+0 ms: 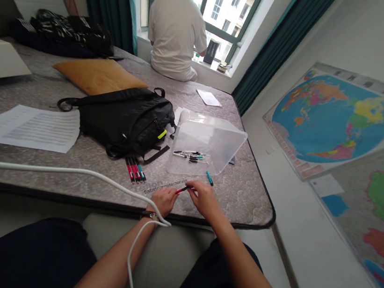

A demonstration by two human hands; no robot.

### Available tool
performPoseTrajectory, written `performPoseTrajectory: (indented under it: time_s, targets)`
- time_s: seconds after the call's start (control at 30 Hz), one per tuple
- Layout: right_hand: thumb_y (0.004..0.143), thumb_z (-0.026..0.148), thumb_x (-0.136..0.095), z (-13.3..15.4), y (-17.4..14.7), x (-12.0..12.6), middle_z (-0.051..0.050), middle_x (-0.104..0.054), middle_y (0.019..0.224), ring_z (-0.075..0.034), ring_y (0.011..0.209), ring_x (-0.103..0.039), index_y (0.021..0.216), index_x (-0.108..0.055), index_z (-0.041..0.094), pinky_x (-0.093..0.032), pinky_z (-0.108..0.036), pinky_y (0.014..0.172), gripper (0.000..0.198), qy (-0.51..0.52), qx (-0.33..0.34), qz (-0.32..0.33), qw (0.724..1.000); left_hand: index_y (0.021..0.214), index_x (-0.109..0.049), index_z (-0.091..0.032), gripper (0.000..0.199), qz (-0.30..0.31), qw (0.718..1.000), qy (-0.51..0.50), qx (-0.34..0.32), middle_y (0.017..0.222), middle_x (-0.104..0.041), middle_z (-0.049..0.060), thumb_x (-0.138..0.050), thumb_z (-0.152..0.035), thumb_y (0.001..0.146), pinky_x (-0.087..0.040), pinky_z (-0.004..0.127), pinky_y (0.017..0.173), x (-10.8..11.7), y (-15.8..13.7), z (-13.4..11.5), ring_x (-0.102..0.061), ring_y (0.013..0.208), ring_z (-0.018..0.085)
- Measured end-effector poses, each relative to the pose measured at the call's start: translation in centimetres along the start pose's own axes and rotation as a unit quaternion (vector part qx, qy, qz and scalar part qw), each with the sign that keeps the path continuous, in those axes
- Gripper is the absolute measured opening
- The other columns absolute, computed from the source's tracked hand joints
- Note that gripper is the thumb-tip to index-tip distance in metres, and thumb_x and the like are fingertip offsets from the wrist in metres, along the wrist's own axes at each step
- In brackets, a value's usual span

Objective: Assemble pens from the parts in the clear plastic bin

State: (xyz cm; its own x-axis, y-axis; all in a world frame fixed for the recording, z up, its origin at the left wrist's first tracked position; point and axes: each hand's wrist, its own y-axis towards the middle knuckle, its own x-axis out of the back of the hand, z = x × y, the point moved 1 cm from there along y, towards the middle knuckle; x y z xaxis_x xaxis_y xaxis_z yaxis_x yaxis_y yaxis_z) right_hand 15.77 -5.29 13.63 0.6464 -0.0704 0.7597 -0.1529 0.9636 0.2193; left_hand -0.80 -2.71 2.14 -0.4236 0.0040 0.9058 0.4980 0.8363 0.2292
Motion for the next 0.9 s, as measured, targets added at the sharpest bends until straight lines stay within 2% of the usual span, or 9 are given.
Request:
performPoseTrajectory:
  time_s: [0.2, 0.43, 0.67, 0.73, 0.9]
  targets:
    - [0.087, 0.021, -0.060, -1.2, -0.3, -1.1, -0.006, -0.074, 0.103, -0.019, 0.089, -0.071, 0.106, -0.071, 0.023, -0.060, -0.035, 0.081, 0.022, 0.100, -0.055, -0.042, 0.993, 0.097, -0.062, -0.020, 0.035, 0.005, 1.000, -0.001, 0.006, 0.090, -0.068, 0.008, -0.032, -0.036, 0.102, -0.035, 0.035, 0.074, -0.1, 0.0, 0.1, -0.058, 0.087, 0.024]
    - [0.080, 0.035, -0.070, -2.6, -0.6, -2.6, -0.009, -0.076, 0.098, -0.023, 0.089, -0.072, 0.101, -0.073, 0.020, -0.060, -0.037, 0.077, 0.026, 0.197, -0.159, -0.071, 0.965, 0.098, -0.062, -0.020, 0.033, 0.003, 1.000, 0.002, 0.000, 0.091, -0.068, 0.008, -0.033, -0.036, 0.102, -0.035, 0.035, 0.072, 0.0, -0.1, 0.1, -0.058, 0.087, 0.024]
    - [0.082, 0.040, -0.069, -1.5, 0.5, -1.0, -0.008, -0.075, 0.101, -0.022, 0.094, -0.071, 0.097, -0.072, 0.020, -0.058, -0.035, 0.081, 0.025, 0.260, -0.145, -0.116, 0.948, 0.100, -0.063, -0.020, 0.034, 0.004, 1.000, 0.003, 0.000, 0.090, -0.068, 0.008, -0.032, -0.035, 0.102, -0.035, 0.035, 0.072, 0.1, 0.0, 0.0, -0.058, 0.086, 0.024]
    - [0.080, 0.040, -0.071, -1.3, 1.0, -0.2, -0.008, -0.076, 0.101, -0.023, 0.096, -0.071, 0.099, -0.071, 0.021, -0.058, -0.037, 0.084, 0.027, 0.312, -0.149, -0.122, 0.930, 0.099, -0.063, -0.020, 0.034, -0.001, 1.000, 0.003, -0.002, 0.089, -0.068, 0.008, -0.032, -0.035, 0.102, -0.035, 0.035, 0.072, 0.2, 0.0, 0.0, -0.057, 0.085, 0.024]
    - [0.078, 0.039, -0.071, -2.7, 2.6, 1.4, -0.008, -0.075, 0.100, -0.022, 0.095, -0.071, 0.104, -0.066, 0.020, -0.059, -0.040, 0.085, 0.032, 0.437, -0.198, -0.185, 0.858, 0.096, -0.063, -0.021, 0.032, -0.011, 1.000, -0.007, 0.001, 0.088, -0.067, 0.007, -0.034, -0.034, 0.102, -0.035, 0.034, 0.072, 0.2, 0.0, 0.0, -0.057, 0.084, 0.023]
